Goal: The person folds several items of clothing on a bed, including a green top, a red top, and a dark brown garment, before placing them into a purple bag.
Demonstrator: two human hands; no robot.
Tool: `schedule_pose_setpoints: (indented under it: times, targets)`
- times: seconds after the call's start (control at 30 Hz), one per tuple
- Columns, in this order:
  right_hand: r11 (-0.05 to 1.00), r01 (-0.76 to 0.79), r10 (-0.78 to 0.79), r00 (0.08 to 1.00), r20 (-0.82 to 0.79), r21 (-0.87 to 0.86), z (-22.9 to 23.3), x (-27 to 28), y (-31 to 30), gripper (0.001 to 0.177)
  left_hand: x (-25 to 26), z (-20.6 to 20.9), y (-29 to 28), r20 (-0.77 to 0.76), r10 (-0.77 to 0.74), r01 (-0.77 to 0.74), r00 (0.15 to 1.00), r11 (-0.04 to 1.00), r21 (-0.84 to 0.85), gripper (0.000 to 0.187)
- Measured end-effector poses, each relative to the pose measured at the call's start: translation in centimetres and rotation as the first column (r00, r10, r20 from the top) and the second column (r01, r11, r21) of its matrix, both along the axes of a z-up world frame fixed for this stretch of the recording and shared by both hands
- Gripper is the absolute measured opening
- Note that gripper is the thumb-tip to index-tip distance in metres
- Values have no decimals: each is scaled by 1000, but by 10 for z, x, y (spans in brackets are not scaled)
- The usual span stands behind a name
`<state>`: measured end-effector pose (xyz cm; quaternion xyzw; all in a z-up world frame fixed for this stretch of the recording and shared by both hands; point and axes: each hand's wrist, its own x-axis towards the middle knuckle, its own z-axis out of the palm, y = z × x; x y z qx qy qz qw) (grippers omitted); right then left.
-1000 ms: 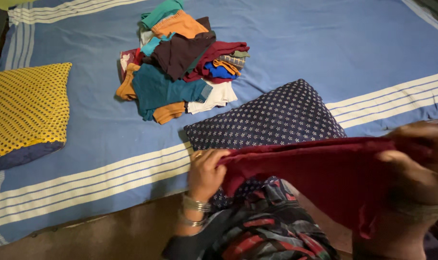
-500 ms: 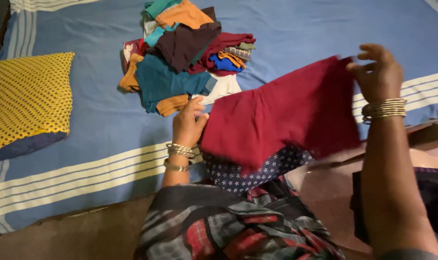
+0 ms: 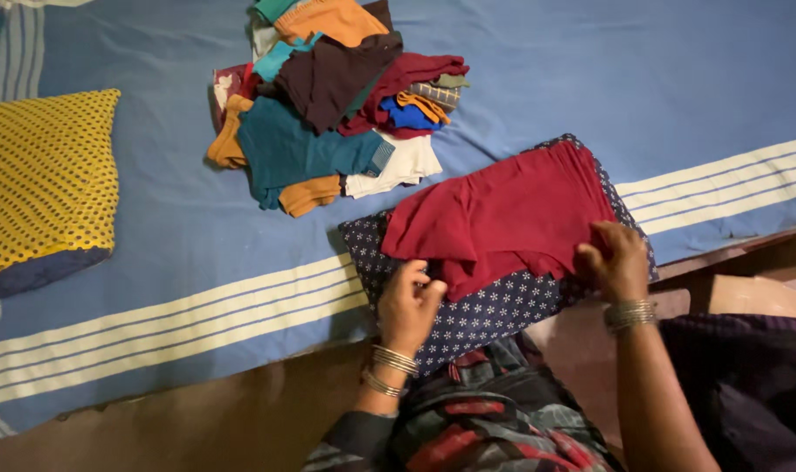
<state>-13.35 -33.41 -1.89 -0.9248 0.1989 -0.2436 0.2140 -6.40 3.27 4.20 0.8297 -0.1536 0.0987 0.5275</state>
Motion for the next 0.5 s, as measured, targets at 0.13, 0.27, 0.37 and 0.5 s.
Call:
schedule_pose_setpoints:
  times: [0.13, 0.27, 0.37, 0.5]
  targets:
    - [990, -73, 77, 997, 29, -123, -17, -12, 4, 57, -10, -4, -20, 99, -71, 63, 993, 995, 80, 50]
    - [990, -92, 95, 995, 24, -108, -16, -10, -1, 55, 14, -40, -23, -188, -9, -7, 982, 996, -83, 20]
    - [991, -85, 86, 996, 4, -104, -14, -10, 1, 54, 26, -61, -8, -602, -343, -249, 721, 683, -687, 25]
    - [993, -18, 17, 1000, -14, -116, -17, -8, 2, 56, 10, -72, -12, -616, -409, -269, 673, 641, -719, 18]
